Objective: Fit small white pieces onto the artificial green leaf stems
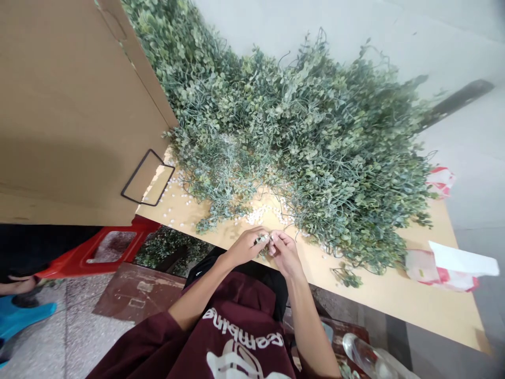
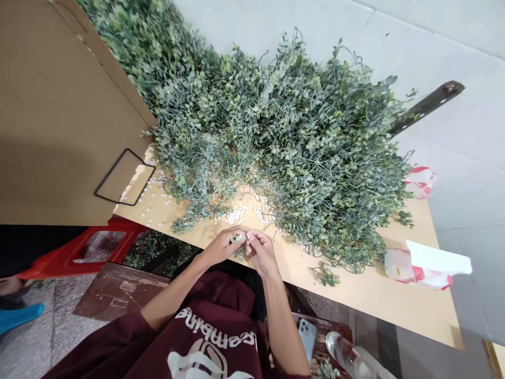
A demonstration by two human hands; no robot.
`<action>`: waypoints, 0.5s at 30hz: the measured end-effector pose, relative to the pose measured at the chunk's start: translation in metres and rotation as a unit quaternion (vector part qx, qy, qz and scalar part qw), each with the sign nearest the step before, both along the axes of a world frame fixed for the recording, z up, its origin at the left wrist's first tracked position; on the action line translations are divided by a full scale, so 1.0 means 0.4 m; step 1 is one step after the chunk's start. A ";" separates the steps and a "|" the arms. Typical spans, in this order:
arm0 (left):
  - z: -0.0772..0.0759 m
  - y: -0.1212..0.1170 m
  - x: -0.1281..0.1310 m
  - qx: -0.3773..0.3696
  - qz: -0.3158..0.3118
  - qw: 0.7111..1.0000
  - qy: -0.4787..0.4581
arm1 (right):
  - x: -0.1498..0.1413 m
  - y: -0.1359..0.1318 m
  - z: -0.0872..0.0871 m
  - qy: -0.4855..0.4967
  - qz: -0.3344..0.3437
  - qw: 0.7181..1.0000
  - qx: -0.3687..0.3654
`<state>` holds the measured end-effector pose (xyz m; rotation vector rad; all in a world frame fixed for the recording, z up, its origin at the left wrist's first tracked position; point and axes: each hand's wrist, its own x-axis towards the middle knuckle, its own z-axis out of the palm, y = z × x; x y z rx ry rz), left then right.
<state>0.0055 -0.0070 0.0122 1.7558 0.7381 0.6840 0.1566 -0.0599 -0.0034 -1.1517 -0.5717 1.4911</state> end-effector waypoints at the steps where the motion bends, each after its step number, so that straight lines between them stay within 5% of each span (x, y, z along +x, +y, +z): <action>1: 0.001 0.001 0.000 -0.002 -0.001 1.000 0.003 | -0.001 0.001 0.001 -0.005 0.001 1.000 0.003; 10: 0.003 0.004 0.003 0.028 0.010 1.000 0.005 | -0.006 -0.005 0.008 -0.080 -0.022 0.996 0.027; 15: 0.000 0.005 0.001 0.026 0.019 0.999 0.013 | -0.007 -0.011 0.022 -0.231 -0.037 0.970 0.070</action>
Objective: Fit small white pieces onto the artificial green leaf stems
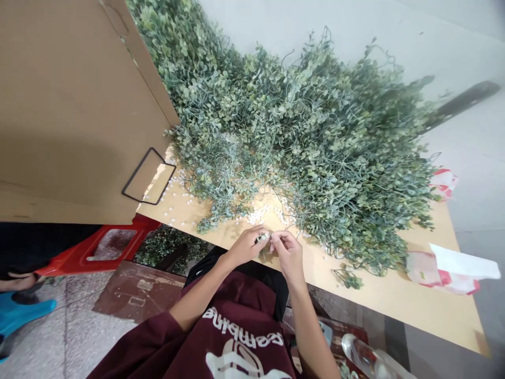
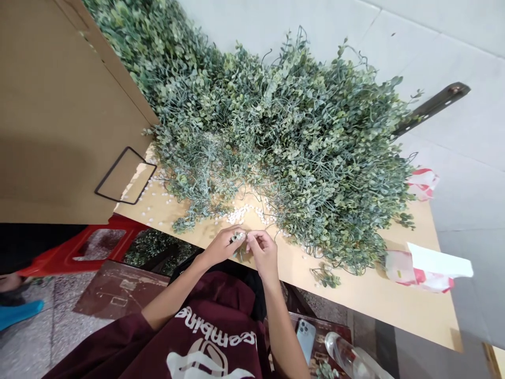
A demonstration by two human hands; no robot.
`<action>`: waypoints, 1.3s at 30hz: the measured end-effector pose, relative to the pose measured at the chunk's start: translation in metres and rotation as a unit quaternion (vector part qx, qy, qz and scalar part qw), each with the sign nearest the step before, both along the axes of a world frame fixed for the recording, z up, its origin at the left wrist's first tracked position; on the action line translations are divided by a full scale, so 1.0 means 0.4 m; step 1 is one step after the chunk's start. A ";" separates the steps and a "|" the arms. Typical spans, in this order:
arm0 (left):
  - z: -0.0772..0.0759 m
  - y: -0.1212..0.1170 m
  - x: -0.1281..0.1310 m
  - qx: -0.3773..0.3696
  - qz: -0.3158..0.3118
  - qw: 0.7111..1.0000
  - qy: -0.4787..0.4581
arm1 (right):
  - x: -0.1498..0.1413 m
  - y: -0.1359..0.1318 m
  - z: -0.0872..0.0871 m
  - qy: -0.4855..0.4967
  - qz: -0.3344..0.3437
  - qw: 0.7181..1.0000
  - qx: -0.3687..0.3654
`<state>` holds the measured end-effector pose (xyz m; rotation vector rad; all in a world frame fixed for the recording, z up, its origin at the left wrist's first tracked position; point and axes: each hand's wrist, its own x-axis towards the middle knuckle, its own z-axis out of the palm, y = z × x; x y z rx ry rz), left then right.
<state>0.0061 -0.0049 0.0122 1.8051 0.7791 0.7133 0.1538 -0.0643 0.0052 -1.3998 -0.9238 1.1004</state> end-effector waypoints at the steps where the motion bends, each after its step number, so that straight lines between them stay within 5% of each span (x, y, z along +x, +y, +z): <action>1: -0.001 0.000 -0.001 0.000 0.004 1.000 0.000 | -0.001 -0.001 0.004 -0.027 0.005 1.000 0.000; 9: -0.014 -0.005 0.001 0.010 -0.004 1.000 -0.003 | 0.046 0.008 0.045 -0.167 0.087 0.982 -0.025; 16: -0.021 -0.022 0.008 0.080 0.002 0.993 0.087 | 0.110 0.082 0.053 -0.424 0.053 0.902 -0.064; 23: -0.046 -0.031 0.025 0.163 0.012 0.976 0.145 | 0.112 0.106 0.036 -0.509 0.056 0.854 -0.094; 28: -0.055 -0.030 0.035 0.193 0.004 0.968 0.161 | 0.125 0.088 0.049 -0.487 0.051 0.869 -0.072; 39: -0.046 -0.027 0.043 0.252 -0.015 0.946 0.203 | 0.105 0.012 0.059 -0.222 0.005 0.975 0.001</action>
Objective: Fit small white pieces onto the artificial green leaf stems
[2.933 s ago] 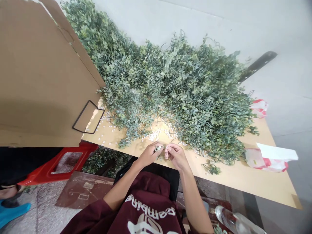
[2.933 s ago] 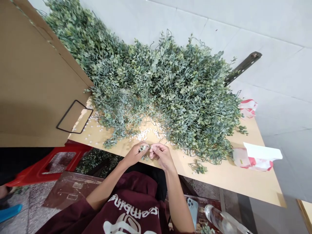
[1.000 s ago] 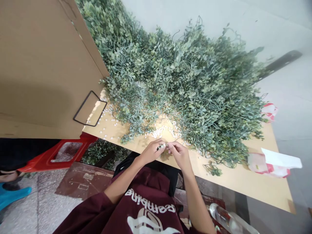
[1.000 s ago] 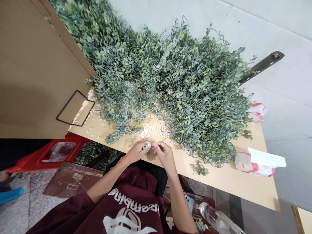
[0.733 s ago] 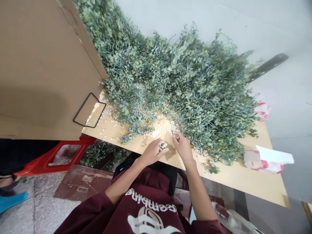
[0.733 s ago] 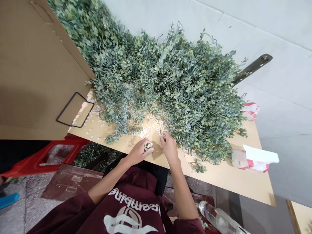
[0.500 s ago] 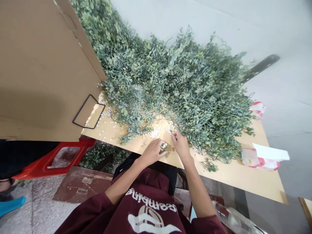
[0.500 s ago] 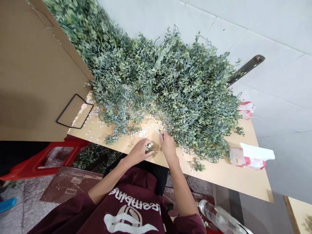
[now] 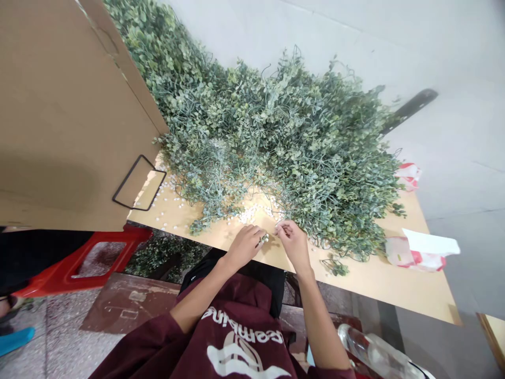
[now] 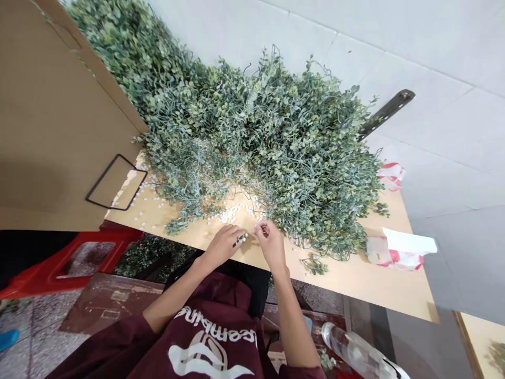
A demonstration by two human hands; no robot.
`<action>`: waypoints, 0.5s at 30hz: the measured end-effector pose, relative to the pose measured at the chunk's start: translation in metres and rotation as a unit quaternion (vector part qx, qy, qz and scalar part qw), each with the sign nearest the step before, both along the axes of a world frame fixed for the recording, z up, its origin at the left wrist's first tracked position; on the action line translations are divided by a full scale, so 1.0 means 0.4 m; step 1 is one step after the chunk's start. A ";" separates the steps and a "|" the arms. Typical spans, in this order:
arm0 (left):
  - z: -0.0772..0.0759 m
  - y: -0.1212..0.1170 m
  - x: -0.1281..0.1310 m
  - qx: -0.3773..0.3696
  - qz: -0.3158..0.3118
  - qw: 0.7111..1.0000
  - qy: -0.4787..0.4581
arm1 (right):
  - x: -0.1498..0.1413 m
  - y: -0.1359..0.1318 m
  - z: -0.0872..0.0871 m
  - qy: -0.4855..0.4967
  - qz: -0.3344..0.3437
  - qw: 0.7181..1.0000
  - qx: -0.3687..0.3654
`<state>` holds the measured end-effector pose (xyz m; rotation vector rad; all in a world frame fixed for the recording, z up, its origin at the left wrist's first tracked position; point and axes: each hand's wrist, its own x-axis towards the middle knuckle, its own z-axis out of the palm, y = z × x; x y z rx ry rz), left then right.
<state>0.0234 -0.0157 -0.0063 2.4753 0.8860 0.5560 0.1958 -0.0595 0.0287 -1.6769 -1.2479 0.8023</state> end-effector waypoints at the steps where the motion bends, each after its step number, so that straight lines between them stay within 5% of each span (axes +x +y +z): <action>1: 0.003 0.000 -0.003 -0.006 -0.006 1.000 -0.005 | -0.003 -0.005 -0.006 0.049 0.005 0.999 0.002; 8: 0.018 0.015 -0.035 -0.167 -0.038 0.973 -0.155 | -0.019 -0.032 -0.040 0.356 0.027 0.933 -0.043; 15: 0.030 0.016 -0.045 -0.284 -0.010 0.924 -0.254 | -0.063 -0.044 -0.052 0.444 0.036 0.893 -0.059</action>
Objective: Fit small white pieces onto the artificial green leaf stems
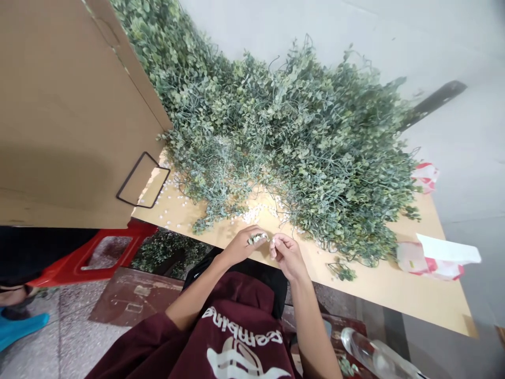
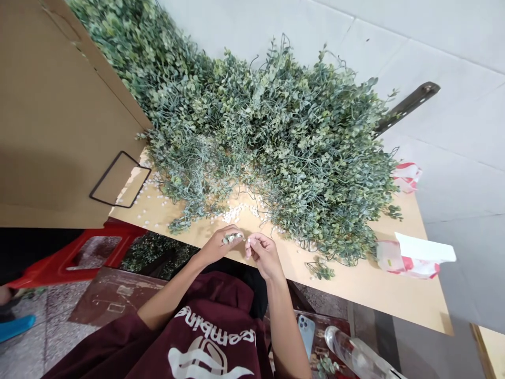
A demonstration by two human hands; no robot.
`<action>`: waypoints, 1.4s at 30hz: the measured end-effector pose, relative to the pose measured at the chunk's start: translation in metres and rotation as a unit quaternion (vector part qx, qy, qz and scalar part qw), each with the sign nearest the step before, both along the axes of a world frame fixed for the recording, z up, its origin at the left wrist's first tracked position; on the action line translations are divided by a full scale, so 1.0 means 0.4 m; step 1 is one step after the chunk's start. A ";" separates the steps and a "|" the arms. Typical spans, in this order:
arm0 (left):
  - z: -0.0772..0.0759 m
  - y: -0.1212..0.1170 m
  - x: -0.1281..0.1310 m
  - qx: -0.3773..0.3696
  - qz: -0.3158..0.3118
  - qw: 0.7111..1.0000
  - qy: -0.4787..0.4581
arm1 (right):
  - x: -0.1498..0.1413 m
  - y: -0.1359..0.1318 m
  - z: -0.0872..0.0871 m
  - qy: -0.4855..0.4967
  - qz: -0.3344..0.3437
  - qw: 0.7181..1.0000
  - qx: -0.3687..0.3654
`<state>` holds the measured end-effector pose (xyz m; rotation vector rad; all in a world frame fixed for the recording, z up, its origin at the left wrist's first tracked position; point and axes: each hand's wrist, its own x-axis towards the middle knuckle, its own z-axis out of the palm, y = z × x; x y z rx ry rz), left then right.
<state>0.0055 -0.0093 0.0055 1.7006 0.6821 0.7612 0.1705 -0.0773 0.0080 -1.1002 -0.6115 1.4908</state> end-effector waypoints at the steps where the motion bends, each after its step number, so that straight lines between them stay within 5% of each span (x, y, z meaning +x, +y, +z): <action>1: 0.001 0.000 -0.001 -0.007 0.002 1.000 -0.003 | -0.006 0.001 -0.002 0.008 0.001 1.000 -0.002; 42: -0.006 0.003 -0.005 0.014 0.040 0.999 0.018 | -0.065 0.023 -0.009 -0.071 -0.057 0.995 -0.036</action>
